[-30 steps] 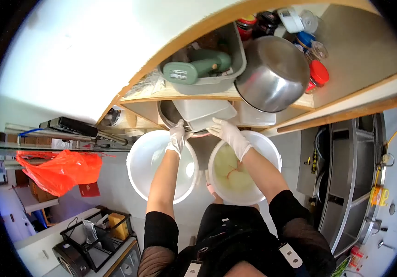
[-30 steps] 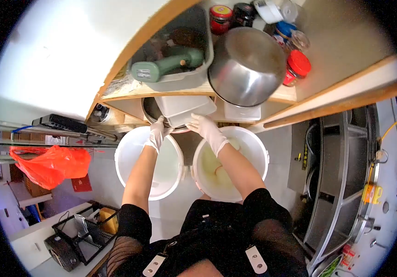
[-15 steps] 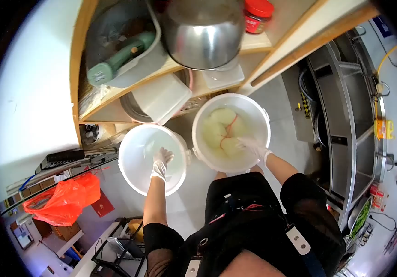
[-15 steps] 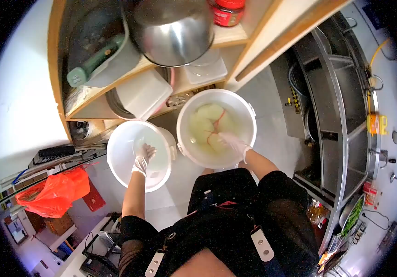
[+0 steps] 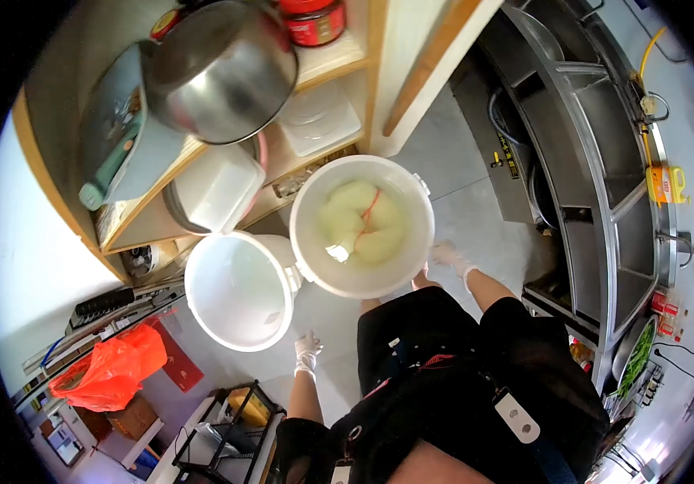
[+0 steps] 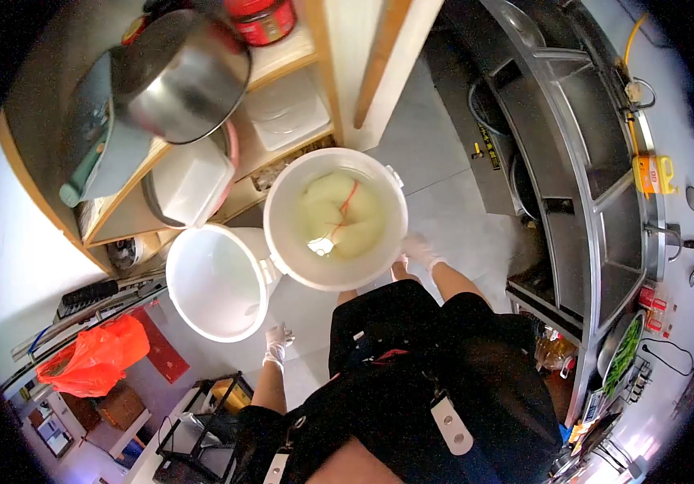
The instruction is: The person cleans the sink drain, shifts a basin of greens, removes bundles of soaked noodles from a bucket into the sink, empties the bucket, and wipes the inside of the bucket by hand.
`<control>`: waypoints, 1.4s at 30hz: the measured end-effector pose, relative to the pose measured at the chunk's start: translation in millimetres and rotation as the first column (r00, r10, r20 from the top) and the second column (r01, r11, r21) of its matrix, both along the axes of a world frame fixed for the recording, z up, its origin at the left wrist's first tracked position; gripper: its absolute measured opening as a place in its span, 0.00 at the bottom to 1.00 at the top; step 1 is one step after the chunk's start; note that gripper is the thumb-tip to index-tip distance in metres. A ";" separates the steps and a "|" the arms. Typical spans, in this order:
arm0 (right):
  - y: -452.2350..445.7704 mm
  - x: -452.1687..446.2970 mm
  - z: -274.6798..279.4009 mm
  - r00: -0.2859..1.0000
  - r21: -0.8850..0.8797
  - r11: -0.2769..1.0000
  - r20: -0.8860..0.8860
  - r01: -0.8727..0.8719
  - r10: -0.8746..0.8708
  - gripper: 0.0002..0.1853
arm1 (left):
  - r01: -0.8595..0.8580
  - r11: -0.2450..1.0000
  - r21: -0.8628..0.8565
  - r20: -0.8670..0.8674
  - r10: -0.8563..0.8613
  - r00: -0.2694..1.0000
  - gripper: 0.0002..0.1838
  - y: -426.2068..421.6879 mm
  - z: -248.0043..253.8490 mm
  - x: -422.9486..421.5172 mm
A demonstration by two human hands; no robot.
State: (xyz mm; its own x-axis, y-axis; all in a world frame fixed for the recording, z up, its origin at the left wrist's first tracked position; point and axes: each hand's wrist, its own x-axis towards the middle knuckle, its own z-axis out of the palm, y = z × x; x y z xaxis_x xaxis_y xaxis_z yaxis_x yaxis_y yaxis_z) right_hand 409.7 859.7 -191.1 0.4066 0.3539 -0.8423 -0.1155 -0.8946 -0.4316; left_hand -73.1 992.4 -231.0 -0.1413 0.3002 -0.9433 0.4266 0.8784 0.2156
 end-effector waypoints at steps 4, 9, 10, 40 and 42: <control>-14.8 28.3 -34.5 0.960 -0.013 0.968 0.123 -0.252 0.252 0.16 | -0.006 0.997 0.076 -0.047 0.010 0.999 0.14 -30.6 4.0 51.4; -40.5 67.1 -79.6 0.754 -0.101 0.828 0.366 -0.551 0.546 0.15 | 0.087 0.986 0.141 -0.067 -0.078 0.995 0.18 -74.7 -31.6 98.8; -41.9 74.2 -80.2 0.805 -0.108 0.860 0.311 -0.499 0.506 0.16 | 0.155 0.976 0.156 -0.087 -0.142 0.986 0.18 -80.8 -35.5 104.9; -32.5 53.6 -174.1 0.817 0.367 0.788 -0.506 0.494 -0.277 0.16 | -0.518 0.834 0.191 0.222 0.477 0.850 0.23 -112.9 -118.1 238.0; -41.1 58.0 -176.3 0.814 0.378 0.778 -0.509 0.502 -0.278 0.15 | -0.497 0.842 0.209 0.205 0.459 0.864 0.23 -122.4 -118.2 242.0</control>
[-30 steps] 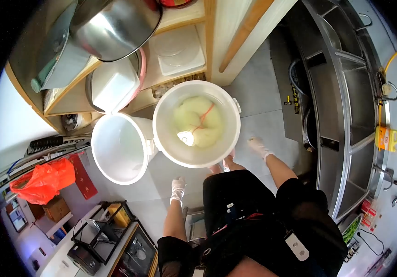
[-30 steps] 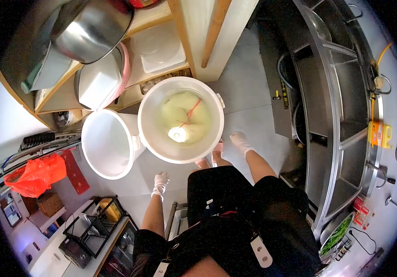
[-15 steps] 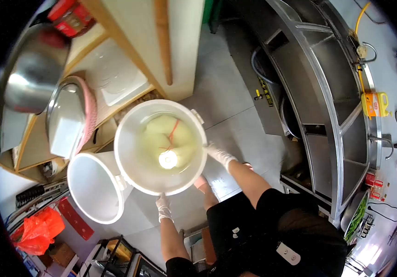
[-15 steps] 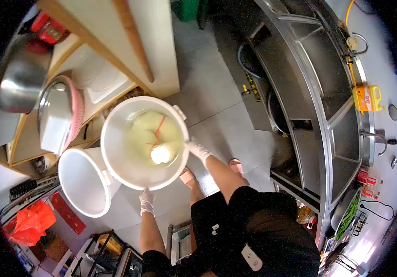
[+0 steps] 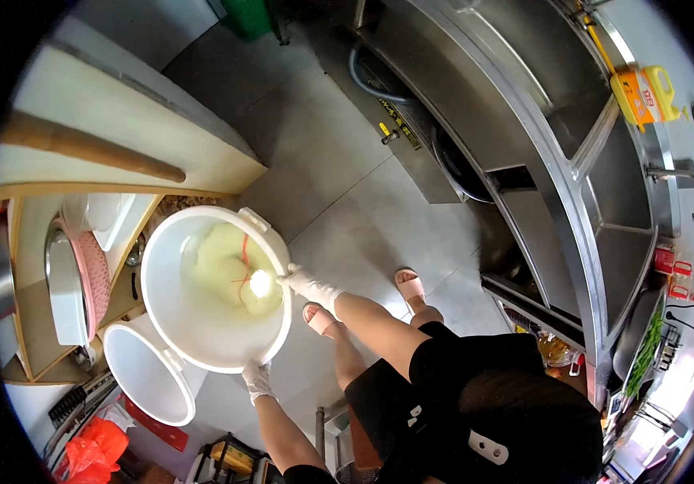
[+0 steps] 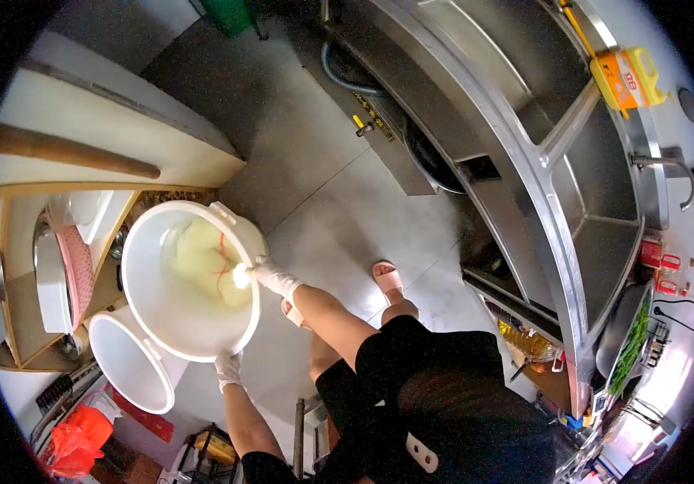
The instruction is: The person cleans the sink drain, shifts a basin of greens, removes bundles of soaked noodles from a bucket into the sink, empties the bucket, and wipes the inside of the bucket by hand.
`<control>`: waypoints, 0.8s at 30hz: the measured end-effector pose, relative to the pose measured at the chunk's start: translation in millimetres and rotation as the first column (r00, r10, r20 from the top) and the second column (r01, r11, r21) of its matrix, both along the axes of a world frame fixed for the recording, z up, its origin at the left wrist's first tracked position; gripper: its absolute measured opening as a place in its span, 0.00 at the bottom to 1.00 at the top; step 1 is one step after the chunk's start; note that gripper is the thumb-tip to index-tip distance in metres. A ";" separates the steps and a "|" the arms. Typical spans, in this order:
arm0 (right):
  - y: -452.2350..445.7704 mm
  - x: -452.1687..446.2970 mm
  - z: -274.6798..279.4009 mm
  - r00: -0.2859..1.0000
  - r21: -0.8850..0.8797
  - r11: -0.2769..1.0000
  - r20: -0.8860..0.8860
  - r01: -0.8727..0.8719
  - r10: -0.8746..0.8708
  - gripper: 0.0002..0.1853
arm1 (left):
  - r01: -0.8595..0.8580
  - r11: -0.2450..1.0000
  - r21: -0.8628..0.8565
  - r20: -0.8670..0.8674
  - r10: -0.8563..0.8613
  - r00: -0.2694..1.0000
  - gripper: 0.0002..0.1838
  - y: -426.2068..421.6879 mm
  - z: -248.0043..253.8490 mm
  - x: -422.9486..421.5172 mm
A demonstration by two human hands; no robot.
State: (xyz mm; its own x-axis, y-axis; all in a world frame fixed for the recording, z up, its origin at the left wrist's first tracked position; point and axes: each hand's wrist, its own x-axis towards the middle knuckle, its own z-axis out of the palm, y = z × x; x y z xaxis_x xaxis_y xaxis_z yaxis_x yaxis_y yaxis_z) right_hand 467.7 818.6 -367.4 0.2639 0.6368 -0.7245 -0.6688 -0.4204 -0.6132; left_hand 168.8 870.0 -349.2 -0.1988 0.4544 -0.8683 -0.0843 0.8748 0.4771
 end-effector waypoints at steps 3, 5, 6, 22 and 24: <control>-18.8 10.0 10.3 0.999 -0.023 1.000 0.037 -0.009 0.010 0.12 | 0.005 0.999 -0.036 -0.007 -0.005 1.000 0.24 -15.1 -2.7 1.4; -41.7 18.6 16.6 1.000 0.010 1.000 -0.008 -0.018 0.018 0.12 | 0.016 0.997 -0.069 -0.058 -0.021 0.998 0.23 -29.1 -2.8 6.2; -53.8 20.7 9.7 0.999 0.017 1.000 -0.050 -0.007 0.008 0.13 | 0.039 0.996 -0.078 -0.025 -0.041 0.999 0.23 -37.2 -3.7 8.6; -330.8 71.1 44.3 0.894 -0.034 0.962 -0.363 0.271 -0.264 0.19 | 0.205 0.921 -0.332 -0.126 -0.259 0.958 0.17 -209.1 -10.2 71.0; -371.0 64.1 32.3 0.859 -0.074 0.940 -0.387 0.333 -0.335 0.21 | 0.206 0.921 -0.331 -0.140 -0.264 0.955 0.19 -226.6 -16.1 78.8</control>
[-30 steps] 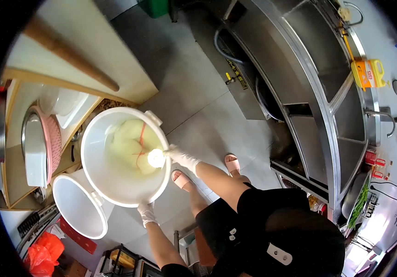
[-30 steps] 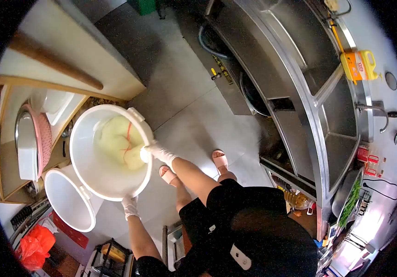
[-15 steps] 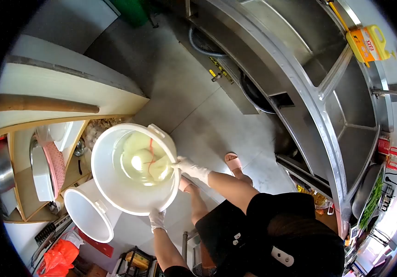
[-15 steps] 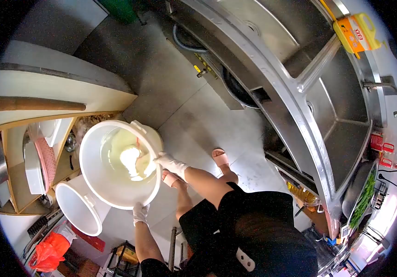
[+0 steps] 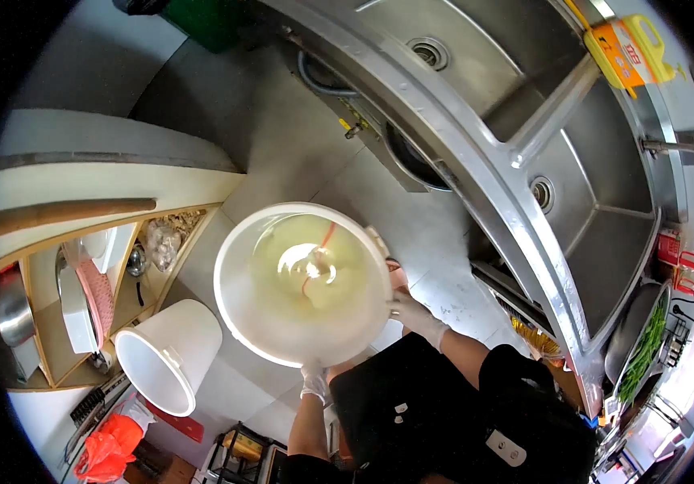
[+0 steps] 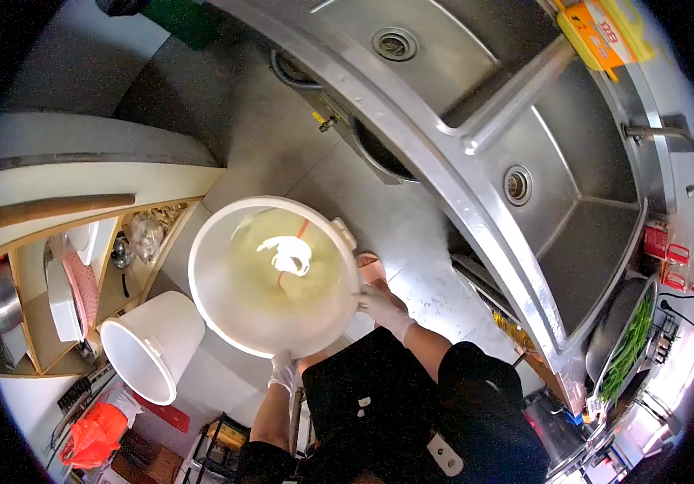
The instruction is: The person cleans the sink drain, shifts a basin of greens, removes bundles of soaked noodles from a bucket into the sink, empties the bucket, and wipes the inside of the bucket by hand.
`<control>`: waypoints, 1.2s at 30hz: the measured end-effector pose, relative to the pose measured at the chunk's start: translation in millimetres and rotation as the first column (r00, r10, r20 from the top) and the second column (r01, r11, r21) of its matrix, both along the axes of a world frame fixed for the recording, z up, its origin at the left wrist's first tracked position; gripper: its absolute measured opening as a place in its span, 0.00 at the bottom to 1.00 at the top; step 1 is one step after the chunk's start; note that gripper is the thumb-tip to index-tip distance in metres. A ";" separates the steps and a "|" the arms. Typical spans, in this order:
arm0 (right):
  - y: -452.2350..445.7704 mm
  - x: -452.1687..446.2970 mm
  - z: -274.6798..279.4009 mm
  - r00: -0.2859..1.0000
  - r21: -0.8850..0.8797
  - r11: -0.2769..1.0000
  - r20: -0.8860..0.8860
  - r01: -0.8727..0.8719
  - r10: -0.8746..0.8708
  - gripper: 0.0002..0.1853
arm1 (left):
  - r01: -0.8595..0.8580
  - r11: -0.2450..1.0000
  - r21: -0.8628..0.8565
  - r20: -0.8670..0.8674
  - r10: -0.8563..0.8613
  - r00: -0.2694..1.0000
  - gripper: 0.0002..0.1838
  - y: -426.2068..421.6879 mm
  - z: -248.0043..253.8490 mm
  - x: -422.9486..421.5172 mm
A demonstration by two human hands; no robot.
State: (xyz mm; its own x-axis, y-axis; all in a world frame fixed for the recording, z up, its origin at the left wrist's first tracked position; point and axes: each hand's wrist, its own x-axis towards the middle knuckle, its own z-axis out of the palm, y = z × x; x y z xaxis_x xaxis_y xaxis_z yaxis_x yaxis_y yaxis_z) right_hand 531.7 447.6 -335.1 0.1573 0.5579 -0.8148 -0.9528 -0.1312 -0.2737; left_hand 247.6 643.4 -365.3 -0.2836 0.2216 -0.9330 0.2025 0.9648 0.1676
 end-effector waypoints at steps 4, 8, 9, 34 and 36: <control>-46.3 -3.1 21.2 0.992 -0.102 0.988 0.065 0.116 -0.109 0.20 | 0.027 1.000 -0.014 0.130 -0.025 0.991 0.13 -25.5 -0.4 15.2; -87.9 -3.8 22.7 0.964 -0.174 0.950 -0.013 0.260 -0.266 0.18 | 0.086 0.996 0.017 0.088 -0.087 0.992 0.09 -51.9 -13.1 28.6; -101.9 -7.4 6.8 0.959 -0.179 0.943 -0.004 0.280 -0.285 0.17 | 0.186 0.982 -0.009 0.088 -0.185 0.979 0.09 -58.9 -7.3 33.2; -82.7 92.5 50.6 0.180 -0.523 0.822 0.851 0.224 0.492 0.07 | 0.890 0.416 -0.187 0.401 -0.794 0.456 0.17 -95.6 77.9 106.3; -58.6 83.1 34.0 0.144 -0.572 0.820 0.813 0.008 0.565 0.06 | 0.992 -0.107 0.070 -0.423 -0.904 -0.068 0.16 -50.4 104.8 116.5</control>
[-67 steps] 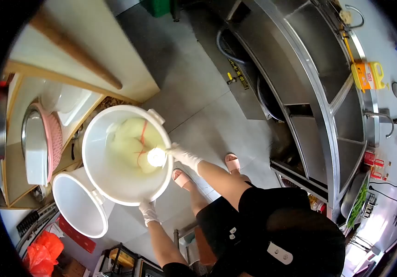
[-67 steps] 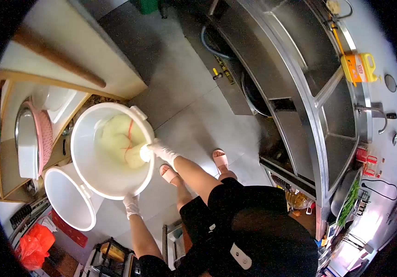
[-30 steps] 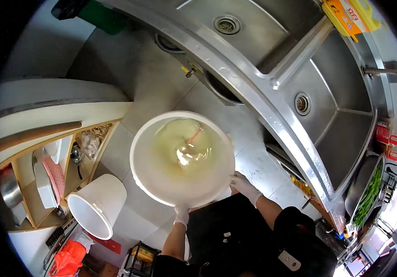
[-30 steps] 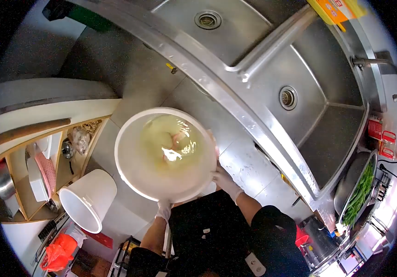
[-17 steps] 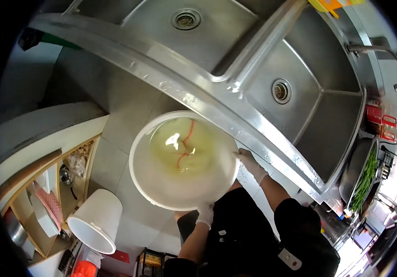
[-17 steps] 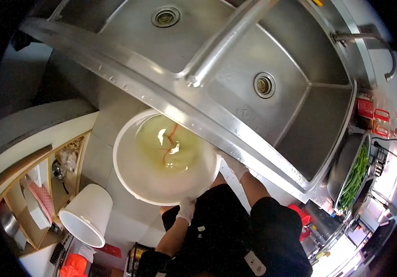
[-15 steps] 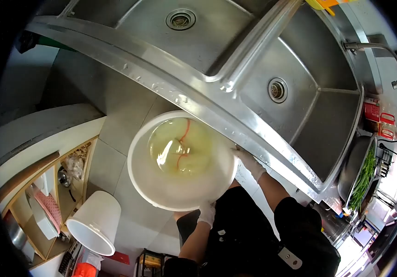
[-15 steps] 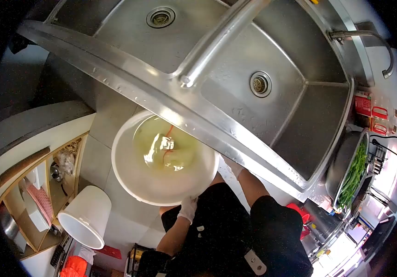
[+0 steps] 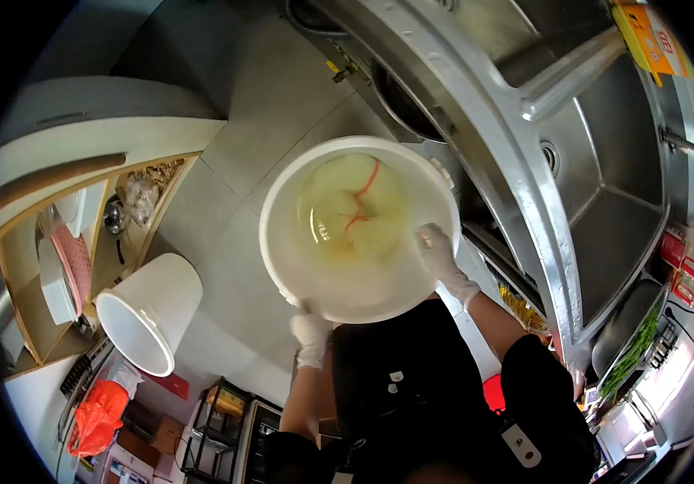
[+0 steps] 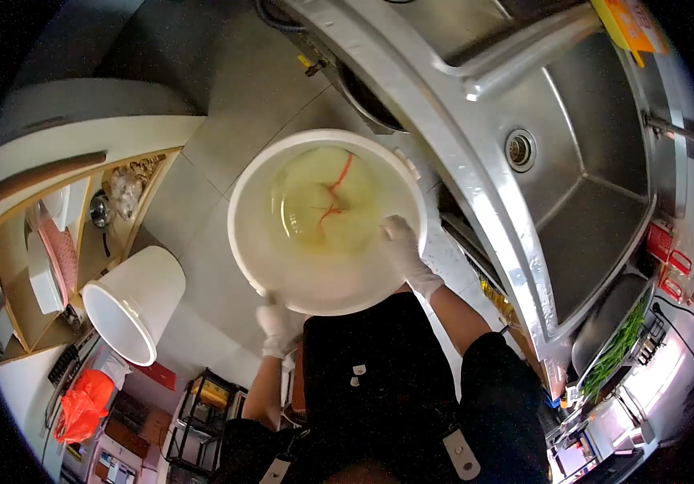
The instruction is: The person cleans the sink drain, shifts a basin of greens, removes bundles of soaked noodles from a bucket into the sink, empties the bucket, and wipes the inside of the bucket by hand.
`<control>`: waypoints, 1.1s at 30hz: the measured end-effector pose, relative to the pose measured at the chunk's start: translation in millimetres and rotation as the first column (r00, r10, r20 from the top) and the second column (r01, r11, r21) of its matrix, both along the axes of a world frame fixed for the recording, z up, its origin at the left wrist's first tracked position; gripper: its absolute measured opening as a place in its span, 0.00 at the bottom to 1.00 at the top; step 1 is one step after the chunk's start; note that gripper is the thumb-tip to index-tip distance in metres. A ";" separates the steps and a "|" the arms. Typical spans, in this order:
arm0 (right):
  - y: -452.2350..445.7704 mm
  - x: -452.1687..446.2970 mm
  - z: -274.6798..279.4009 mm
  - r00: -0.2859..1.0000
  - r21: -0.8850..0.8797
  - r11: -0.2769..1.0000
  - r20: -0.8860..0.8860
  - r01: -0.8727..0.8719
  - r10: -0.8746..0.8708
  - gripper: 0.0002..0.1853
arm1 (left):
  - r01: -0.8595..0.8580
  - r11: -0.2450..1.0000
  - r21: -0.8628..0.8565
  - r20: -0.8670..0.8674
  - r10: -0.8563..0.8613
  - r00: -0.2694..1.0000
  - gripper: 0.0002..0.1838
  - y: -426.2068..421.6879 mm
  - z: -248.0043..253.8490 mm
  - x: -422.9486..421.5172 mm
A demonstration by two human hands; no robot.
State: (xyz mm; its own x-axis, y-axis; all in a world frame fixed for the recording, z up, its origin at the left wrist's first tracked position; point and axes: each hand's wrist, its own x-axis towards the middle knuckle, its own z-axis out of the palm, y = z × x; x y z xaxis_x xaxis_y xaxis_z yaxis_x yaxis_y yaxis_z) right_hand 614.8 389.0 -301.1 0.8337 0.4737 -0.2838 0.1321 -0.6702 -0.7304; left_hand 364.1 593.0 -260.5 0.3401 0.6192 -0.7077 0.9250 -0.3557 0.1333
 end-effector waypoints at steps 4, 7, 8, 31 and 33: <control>47.8 -21.5 -70.9 0.901 -0.140 0.890 -0.069 -0.434 0.429 0.08 | -0.436 0.850 0.297 0.446 0.280 0.850 0.23 70.2 -12.0 19.1; 84.0 -29.0 -120.9 0.755 -0.297 0.700 -0.136 -0.649 0.642 0.10 | -0.408 0.876 0.257 0.517 0.232 0.824 0.27 76.2 -68.7 8.9; 96.7 -32.2 -134.9 0.710 -0.355 0.632 -0.161 -0.689 0.685 0.10 | -0.449 0.863 0.230 0.523 0.280 0.805 0.27 73.8 -80.0 8.3; 156.9 -84.5 -260.1 0.498 -0.561 0.192 -0.464 -0.805 0.733 0.11 | -0.572 0.800 0.182 0.459 0.446 0.768 0.21 61.5 -96.0 6.4; 166.2 -78.5 -238.0 0.362 -0.531 0.007 -0.568 -0.847 0.739 0.11 | -0.557 0.807 0.197 0.473 0.419 0.775 0.21 61.8 -94.1 9.1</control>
State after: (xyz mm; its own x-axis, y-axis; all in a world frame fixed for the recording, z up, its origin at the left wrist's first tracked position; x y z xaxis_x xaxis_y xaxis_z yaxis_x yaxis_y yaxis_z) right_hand 536.3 555.2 -539.2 0.0107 0.4285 -0.9035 0.8997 -0.3984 -0.1783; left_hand 373.3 654.9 -354.6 0.1299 0.9369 -0.3245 0.8750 0.0456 0.4820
